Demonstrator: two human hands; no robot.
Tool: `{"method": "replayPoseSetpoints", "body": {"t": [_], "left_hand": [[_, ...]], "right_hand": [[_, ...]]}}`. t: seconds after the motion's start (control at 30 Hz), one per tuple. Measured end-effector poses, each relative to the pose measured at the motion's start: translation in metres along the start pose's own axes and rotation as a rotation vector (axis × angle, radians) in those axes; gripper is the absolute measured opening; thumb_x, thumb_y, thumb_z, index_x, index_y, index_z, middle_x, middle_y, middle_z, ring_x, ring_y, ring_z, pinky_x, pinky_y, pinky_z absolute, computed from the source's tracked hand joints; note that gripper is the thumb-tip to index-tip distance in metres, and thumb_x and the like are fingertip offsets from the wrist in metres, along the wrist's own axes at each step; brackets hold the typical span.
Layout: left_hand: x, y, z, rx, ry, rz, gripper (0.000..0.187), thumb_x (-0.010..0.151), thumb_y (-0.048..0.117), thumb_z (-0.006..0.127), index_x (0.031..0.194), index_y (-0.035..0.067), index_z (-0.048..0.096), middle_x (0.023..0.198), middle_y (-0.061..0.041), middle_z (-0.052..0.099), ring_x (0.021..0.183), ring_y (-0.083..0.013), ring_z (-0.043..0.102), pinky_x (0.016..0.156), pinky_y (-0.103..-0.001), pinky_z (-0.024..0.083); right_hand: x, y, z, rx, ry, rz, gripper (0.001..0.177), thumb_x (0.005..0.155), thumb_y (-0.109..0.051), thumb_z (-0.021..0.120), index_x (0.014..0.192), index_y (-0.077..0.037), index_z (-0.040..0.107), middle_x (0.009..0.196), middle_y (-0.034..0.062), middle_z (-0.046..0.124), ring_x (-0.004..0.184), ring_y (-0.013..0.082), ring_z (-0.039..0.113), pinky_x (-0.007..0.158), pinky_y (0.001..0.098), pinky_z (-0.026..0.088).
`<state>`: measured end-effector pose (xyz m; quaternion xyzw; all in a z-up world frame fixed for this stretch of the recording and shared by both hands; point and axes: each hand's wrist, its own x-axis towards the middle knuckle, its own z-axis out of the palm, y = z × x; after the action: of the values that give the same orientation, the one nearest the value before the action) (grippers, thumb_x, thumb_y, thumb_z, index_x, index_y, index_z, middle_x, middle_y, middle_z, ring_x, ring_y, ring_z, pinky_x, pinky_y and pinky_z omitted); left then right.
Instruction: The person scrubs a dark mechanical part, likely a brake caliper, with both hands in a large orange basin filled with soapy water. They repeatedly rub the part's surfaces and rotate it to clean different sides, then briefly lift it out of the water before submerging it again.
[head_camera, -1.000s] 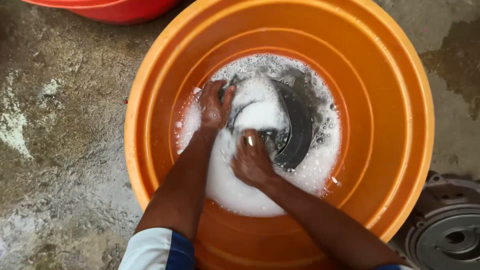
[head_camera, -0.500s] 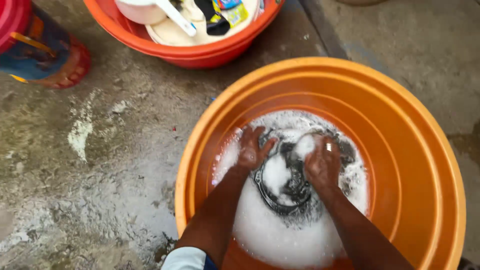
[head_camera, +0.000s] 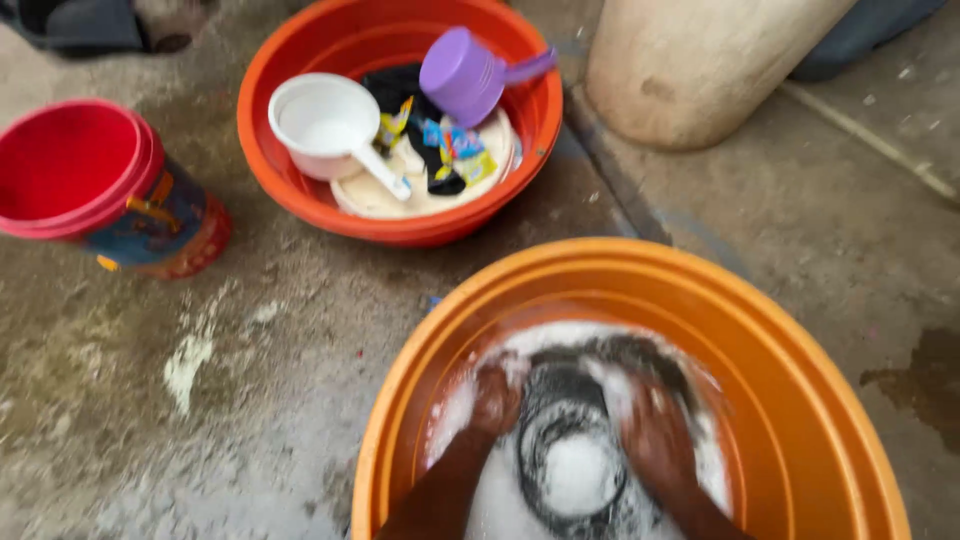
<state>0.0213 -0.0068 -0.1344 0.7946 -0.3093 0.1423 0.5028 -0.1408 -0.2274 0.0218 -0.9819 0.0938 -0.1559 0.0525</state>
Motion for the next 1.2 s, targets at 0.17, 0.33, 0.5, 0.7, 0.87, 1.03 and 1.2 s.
{"method": "replayPoseSetpoints", "body": {"t": [0.17,0.33,0.5,0.7,0.87,1.03,1.2], "left_hand": [[0.041,0.063,-0.039,-0.096,-0.383,-0.603,0.061,0.106,0.053,0.027,0.131,0.008,0.061,0.136,-0.016,0.061,0.129,-0.0301,0.055,0.118,-0.042,0.033],[0.044,0.079,-0.052,-0.272,-0.243,-0.806,0.078,0.101,0.059,0.023,0.15,0.003,0.047,0.159,-0.02,0.043,0.151,-0.0298,0.037,0.129,-0.039,0.011],[-0.011,-0.019,0.015,0.165,-0.448,-0.305,0.075,0.109,0.025,0.039,0.163,0.006,-0.009,0.172,-0.02,0.011,0.156,-0.0429,0.013,0.128,-0.05,0.006],[0.024,0.04,-0.005,-1.906,0.44,-1.116,0.057,0.107,0.012,0.041,0.159,-0.002,0.024,0.166,-0.029,0.025,0.153,-0.036,0.028,0.128,-0.039,0.025],[0.019,0.043,-0.017,0.889,0.504,0.571,0.071,0.102,0.052,0.077,0.146,0.006,0.046,0.129,-0.019,0.07,0.1,-0.0206,0.077,0.081,-0.025,0.065],[0.049,0.097,-0.058,-0.06,-0.431,-0.574,0.077,0.1,0.063,0.038,0.157,0.012,0.037,0.166,-0.018,0.028,0.155,-0.0362,0.019,0.125,-0.05,0.015],[0.001,0.009,0.004,0.55,-0.712,-0.127,0.059,0.108,0.04,0.039,0.161,0.016,0.028,0.168,-0.022,0.016,0.156,-0.0386,0.01,0.122,-0.058,0.014]], "right_hand": [[0.015,-0.037,-0.037,-0.068,-0.593,0.28,0.078,0.098,-0.049,0.044,0.164,-0.027,0.008,0.169,0.0106,0.021,0.147,0.0321,0.038,0.119,0.0525,0.035],[0.06,-0.076,0.021,-0.149,-0.397,0.125,0.061,0.096,-0.06,0.03,0.145,-0.026,0.042,0.142,0.0085,0.052,0.133,0.029,0.045,0.097,0.0544,0.05],[0.086,-0.13,0.003,0.07,-0.488,-0.14,0.047,0.096,-0.047,0.054,0.135,-0.022,0.057,0.15,0.0196,0.047,0.144,0.0382,0.037,0.125,0.0595,0.012],[0.092,-0.084,-0.029,0.32,-0.398,0.42,0.032,0.101,-0.039,0.054,0.123,-0.024,0.07,0.137,0.0048,0.062,0.083,0.0139,0.075,0.05,0.0246,0.064],[0.029,0.041,0.081,-0.066,-0.364,0.476,0.083,0.097,-0.072,0.002,0.154,-0.023,0.037,0.164,0.0067,0.035,0.155,0.0305,0.025,0.132,0.0461,-0.001],[0.072,-0.088,0.011,0.391,-0.051,0.555,0.022,0.092,-0.024,0.06,0.112,-0.023,0.069,0.127,0.0017,0.059,0.099,0.0199,0.056,0.06,0.033,0.05],[0.085,-0.123,0.064,0.23,-0.444,0.119,0.029,0.087,-0.028,0.079,0.116,-0.025,0.074,0.145,0.003,0.06,0.147,0.0302,0.039,0.122,0.049,0.025]]}}
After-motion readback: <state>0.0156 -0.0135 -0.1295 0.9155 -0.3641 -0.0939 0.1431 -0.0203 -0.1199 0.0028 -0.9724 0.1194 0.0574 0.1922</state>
